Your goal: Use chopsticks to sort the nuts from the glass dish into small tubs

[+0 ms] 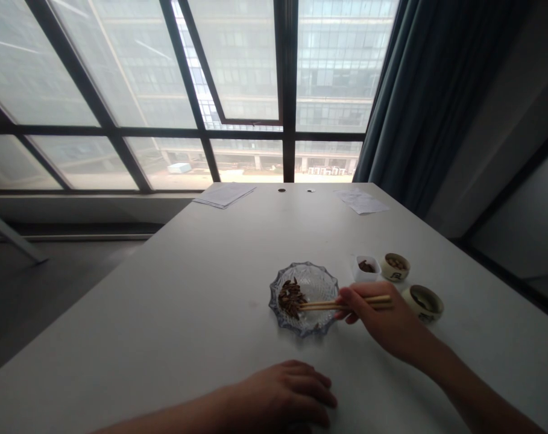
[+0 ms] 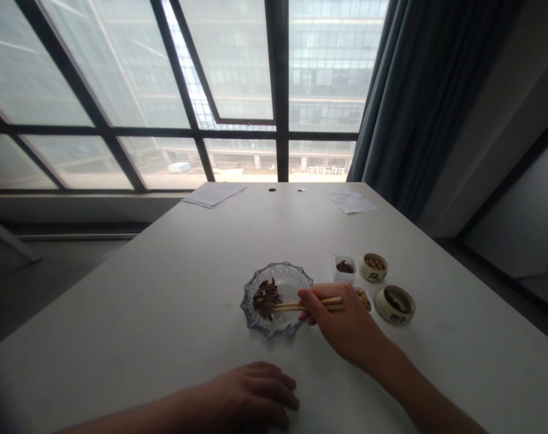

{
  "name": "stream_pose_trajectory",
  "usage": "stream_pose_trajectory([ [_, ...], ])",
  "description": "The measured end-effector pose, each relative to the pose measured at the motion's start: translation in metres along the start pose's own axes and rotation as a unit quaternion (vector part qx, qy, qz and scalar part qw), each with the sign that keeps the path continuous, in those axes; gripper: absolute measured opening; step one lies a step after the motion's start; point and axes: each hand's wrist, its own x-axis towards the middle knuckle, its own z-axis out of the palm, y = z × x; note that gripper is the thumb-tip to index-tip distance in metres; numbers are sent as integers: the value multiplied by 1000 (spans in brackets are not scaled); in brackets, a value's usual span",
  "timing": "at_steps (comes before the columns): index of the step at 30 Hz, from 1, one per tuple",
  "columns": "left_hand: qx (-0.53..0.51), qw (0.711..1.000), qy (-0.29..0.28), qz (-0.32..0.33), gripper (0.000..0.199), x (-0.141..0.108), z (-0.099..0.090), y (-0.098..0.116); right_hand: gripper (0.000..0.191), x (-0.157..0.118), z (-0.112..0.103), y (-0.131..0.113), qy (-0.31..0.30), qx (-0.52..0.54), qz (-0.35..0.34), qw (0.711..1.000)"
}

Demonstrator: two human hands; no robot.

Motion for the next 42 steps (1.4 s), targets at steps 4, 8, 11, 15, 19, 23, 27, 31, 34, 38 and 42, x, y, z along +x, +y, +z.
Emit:
stream_pose_trajectory([
  [4,-10,1000,-9,-3,28,0,-1,1,50,-1,-13,-5,33,20,-5,999],
  [8,-13,1000,-14,-13,27,1,-3,3,47,-5,-45,-16,156,11,-7,988],
  [11,-9,1000,-21,-17,26,0,-5,4,44,-8,-73,-21,307,-24,-11,951],
  [15,-1,999,-29,-21,27,0,-6,6,43,-7,-97,-14,386,-65,-13,920],
  [19,-1,999,-32,-25,28,0,-6,5,45,0,-99,2,366,-94,-9,926],
  [23,-7,999,-31,-21,28,0,-5,4,44,5,-95,8,341,-107,-7,934],
  [27,-11,999,-28,-18,28,0,-5,4,41,1,-88,-4,352,-65,-11,934],
  [31,-9,999,-28,-24,29,-1,-4,4,41,-5,-75,-20,289,0,-16,957],
  [34,-11,999,-26,-24,31,0,-4,4,45,-6,-58,-21,189,29,-3,981],
  [38,-18,1000,-17,-16,30,0,-3,3,48,-2,-32,-13,64,25,6,998],
  [42,-9,1000,-10,-6,32,-1,-2,2,50,2,-16,-5,7,0,0,1000],
])
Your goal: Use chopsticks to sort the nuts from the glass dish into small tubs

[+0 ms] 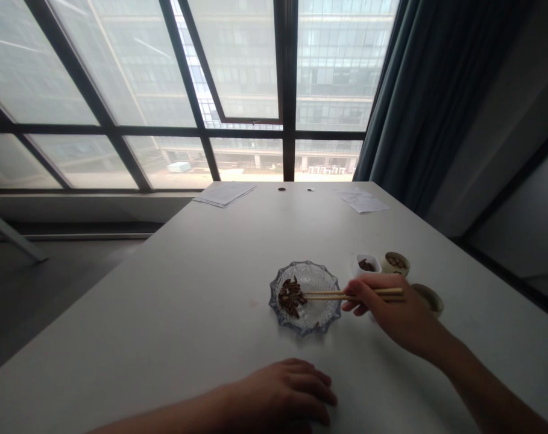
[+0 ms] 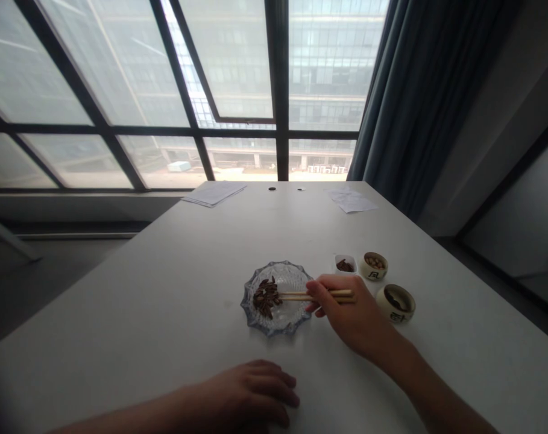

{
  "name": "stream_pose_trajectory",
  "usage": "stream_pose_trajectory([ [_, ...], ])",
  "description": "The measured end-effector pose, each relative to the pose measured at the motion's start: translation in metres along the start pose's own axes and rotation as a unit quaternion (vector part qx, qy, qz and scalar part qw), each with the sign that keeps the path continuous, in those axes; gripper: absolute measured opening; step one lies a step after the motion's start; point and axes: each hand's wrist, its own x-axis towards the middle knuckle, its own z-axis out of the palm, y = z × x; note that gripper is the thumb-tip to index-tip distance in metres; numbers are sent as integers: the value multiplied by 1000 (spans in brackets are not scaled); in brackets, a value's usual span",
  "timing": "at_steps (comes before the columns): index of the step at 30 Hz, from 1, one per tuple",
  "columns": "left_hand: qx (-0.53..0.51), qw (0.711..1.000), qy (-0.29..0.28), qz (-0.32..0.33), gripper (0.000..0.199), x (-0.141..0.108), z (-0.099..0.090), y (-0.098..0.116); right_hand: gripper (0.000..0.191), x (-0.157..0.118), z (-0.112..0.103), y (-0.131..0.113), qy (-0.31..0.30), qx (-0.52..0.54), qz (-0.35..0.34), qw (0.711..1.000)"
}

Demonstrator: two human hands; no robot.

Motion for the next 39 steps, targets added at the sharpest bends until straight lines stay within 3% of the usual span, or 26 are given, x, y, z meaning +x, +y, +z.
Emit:
stream_pose_trajectory([
  [10,-5,1000,-5,-3,31,-1,1,-2,51,3,11,11,-16,-26,11,999],
  [16,-7,1000,-8,-6,31,-1,2,-2,53,5,15,14,13,-5,16,1000],
  [19,-11,1000,-11,-11,30,-1,1,-1,51,3,6,8,31,17,3,999],
  [23,-6,1000,-13,-9,29,-1,0,-1,48,-3,-26,-4,141,9,2,990],
  [26,-2,1000,-13,-8,30,0,-1,-1,43,-7,-55,-8,294,-32,-12,955],
  [29,-1,1000,-10,-6,32,0,-2,0,41,-9,-76,-4,363,-76,-18,929],
  [33,2,1000,-16,-9,32,1,-3,1,44,-5,-86,7,342,-113,-16,933],
  [39,-8,1000,-11,-4,34,0,-1,-1,45,-1,-81,11,291,-146,-24,945],
])
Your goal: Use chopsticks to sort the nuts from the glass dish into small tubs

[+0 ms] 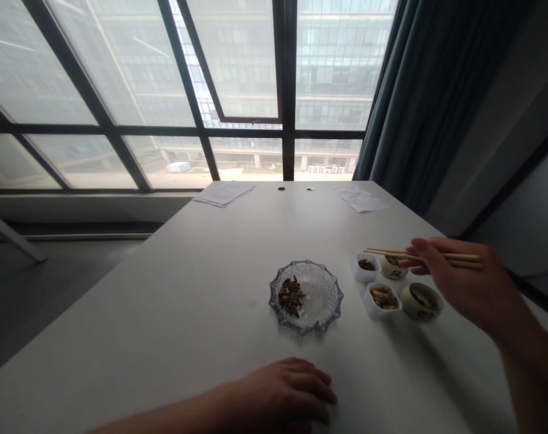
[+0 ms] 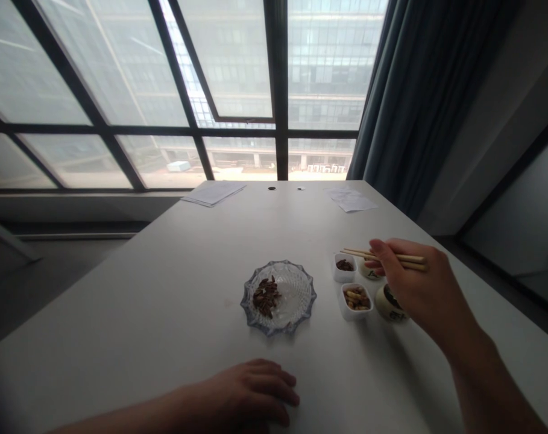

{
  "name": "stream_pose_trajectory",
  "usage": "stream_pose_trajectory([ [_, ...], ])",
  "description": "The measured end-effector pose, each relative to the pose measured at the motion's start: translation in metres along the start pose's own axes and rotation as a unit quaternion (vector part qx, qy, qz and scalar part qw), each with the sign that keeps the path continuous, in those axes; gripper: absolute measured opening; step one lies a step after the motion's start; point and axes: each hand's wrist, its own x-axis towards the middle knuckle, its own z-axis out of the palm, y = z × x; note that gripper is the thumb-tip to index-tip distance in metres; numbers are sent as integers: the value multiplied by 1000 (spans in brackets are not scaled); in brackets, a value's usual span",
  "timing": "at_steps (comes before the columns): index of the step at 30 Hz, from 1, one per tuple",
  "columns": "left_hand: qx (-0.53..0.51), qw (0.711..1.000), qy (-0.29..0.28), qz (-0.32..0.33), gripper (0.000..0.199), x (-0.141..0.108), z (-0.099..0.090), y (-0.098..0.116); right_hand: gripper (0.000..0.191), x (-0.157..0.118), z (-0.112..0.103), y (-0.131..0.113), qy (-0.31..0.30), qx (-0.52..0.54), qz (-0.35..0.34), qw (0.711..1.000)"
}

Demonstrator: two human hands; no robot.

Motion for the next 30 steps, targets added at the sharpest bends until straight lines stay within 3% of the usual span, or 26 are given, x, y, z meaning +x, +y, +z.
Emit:
stream_pose_trajectory([
  [5,-2,1000,6,8,36,-1,1,-2,43,-10,4,-16,-9,67,9,998],
  [12,1,1000,3,4,32,-1,1,-1,45,-30,32,-35,-231,142,22,962],
  [16,-1,1000,12,17,34,-1,2,-4,46,-39,53,-38,-297,132,11,946],
  [24,4,1000,17,7,31,-1,4,-3,49,-48,75,-28,-331,132,24,934],
  [30,4,1000,16,8,30,-1,5,-3,50,-50,79,-23,-296,154,43,942],
])
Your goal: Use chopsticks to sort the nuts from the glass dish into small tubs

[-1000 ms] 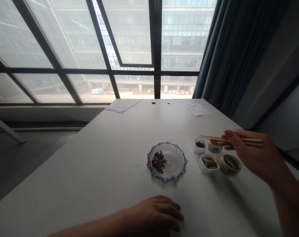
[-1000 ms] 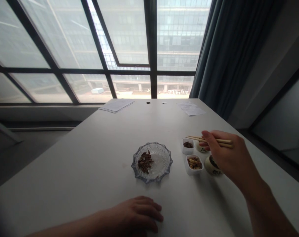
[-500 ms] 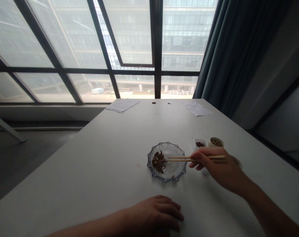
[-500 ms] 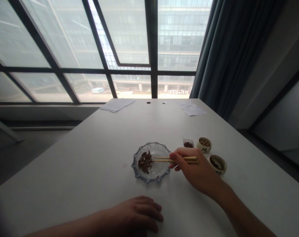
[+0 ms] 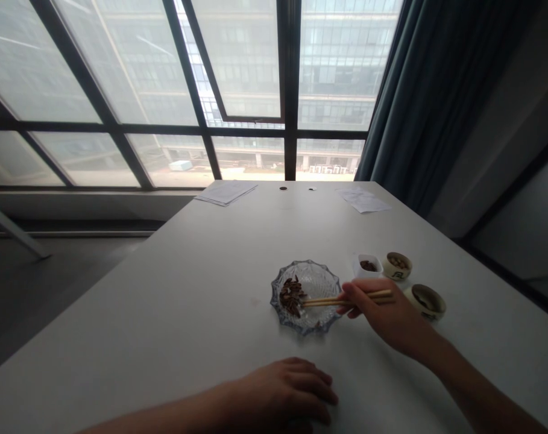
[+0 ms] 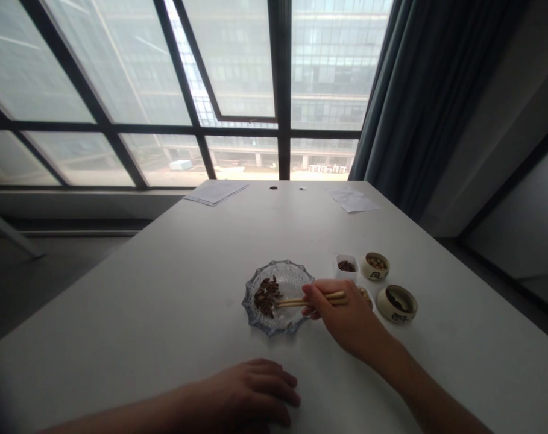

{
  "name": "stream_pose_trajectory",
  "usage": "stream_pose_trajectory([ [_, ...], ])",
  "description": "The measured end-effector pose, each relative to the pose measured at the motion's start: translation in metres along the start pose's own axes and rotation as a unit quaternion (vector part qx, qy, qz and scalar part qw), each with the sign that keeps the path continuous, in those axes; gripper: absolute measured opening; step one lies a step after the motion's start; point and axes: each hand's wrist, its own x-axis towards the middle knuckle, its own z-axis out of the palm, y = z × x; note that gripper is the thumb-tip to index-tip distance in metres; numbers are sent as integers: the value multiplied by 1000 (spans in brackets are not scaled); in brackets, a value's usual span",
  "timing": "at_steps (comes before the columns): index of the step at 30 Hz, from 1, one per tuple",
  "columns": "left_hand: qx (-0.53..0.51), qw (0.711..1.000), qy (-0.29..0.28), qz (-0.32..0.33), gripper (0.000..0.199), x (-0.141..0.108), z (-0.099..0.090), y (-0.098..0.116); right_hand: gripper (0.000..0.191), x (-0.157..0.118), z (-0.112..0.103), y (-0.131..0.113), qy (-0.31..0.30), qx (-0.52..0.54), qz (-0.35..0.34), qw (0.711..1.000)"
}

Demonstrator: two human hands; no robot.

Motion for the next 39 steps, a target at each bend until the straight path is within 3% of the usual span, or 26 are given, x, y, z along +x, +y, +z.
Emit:
stream_pose_trajectory([
  [4,0,1000,-11,-6,31,1,-3,3,51,-2,-5,-9,19,7,-2,1000],
  [7,1,1000,-15,-6,31,0,-3,3,50,-5,-22,-18,55,5,-5,998],
  [10,5,1000,-8,-1,30,-1,-2,2,49,-8,-49,-24,155,-12,-19,988],
  [14,13,1000,-12,-7,30,-1,-3,1,44,-10,-84,-20,319,-69,-37,944],
  [17,13,1000,-18,-13,30,0,-4,3,44,-9,-99,-12,357,-102,-30,928],
  [25,1,1000,-25,-17,30,1,-6,5,45,-6,-98,-5,320,-151,-36,935],
  [31,2,1000,-24,-20,30,0,-5,5,44,-9,-89,-16,320,-105,-54,940],
  [34,-3,1000,-20,-17,30,0,-5,4,44,-10,-75,-22,262,-60,-58,961],
  [39,-3,1000,-20,-14,30,1,-6,5,44,-7,-43,-24,80,-20,-45,996],
])
